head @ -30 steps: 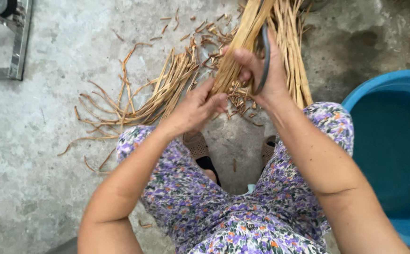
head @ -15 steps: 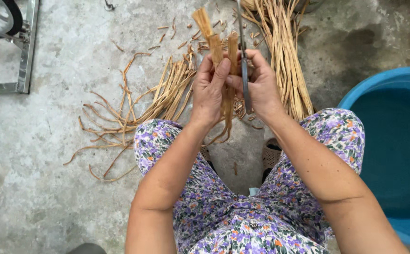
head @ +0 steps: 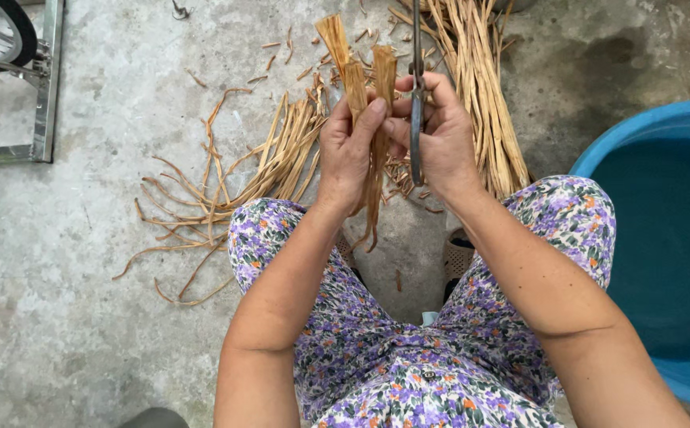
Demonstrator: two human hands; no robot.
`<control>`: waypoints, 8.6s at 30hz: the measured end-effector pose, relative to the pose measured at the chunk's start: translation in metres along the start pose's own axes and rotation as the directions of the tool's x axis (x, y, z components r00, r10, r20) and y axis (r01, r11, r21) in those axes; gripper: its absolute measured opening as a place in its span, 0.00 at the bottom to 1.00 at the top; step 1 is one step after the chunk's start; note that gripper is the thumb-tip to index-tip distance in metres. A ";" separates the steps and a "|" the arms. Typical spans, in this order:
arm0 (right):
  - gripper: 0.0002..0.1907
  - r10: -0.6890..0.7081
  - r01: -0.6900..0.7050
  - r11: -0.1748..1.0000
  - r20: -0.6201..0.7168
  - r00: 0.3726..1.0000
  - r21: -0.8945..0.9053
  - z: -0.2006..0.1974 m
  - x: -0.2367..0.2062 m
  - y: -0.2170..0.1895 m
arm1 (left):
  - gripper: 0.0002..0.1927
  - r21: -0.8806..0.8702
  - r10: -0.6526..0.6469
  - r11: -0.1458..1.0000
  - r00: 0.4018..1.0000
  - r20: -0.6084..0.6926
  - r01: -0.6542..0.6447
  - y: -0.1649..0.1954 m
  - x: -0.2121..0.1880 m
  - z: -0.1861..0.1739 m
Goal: The person sits on a concrete floor and uses shears to trim and split dried plant stems. They repeatedly pick up stems, cut them into smaller pieces, and place the trimmed pieces on the floor. A blue basin is visible nearby.
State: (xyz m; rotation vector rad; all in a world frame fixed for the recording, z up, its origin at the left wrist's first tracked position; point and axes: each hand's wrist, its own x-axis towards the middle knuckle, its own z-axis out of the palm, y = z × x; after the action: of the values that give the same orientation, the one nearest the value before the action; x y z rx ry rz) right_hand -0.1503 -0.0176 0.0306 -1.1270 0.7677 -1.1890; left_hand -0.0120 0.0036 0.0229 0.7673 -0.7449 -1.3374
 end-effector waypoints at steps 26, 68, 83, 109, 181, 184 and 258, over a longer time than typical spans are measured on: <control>0.29 0.071 -0.055 0.992 0.141 0.987 -0.113 -0.008 0.001 -0.013 | 0.08 -0.028 -0.054 0.998 0.994 0.098 0.057 0.010 0.003 -0.030; 0.37 -0.282 0.307 0.509 0.181 0.942 -0.804 0.009 -0.034 -0.023 | 0.09 -0.004 0.191 0.981 0.981 -0.035 -0.192 0.004 0.000 -0.037; 0.26 -0.037 0.052 0.977 0.074 0.997 -0.206 0.003 -0.021 -0.001 | 0.20 0.172 0.120 0.976 0.989 0.092 -0.134 0.014 -0.008 -0.024; 0.22 -0.025 0.014 0.996 0.126 0.992 0.089 0.002 -0.026 0.008 | 0.31 0.178 0.061 0.977 0.952 0.300 -0.119 0.027 -0.007 -0.036; 0.27 -0.186 0.200 0.730 0.092 0.978 -0.654 0.013 -0.032 -0.009 | 0.11 0.115 0.054 0.992 0.997 0.053 -0.060 0.017 -0.002 -0.042; 0.22 0.070 -0.063 0.811 -0.011 0.998 -0.582 0.009 -0.029 -0.006 | 0.11 0.179 0.041 0.982 0.997 0.065 -0.052 0.017 -0.003 -0.042; 0.36 -0.229 0.262 0.386 0.184 0.956 -0.884 0.013 -0.027 -0.019 | 0.06 0.317 0.123 0.944 0.989 -0.087 -0.090 0.011 0.005 -0.052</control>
State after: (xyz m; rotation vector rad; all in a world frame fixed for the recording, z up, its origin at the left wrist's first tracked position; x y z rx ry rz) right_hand -0.1505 0.0119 0.0506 -2.2441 1.3316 -0.9469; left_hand 0.0375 0.0023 0.0033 1.0264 -0.9123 -1.0843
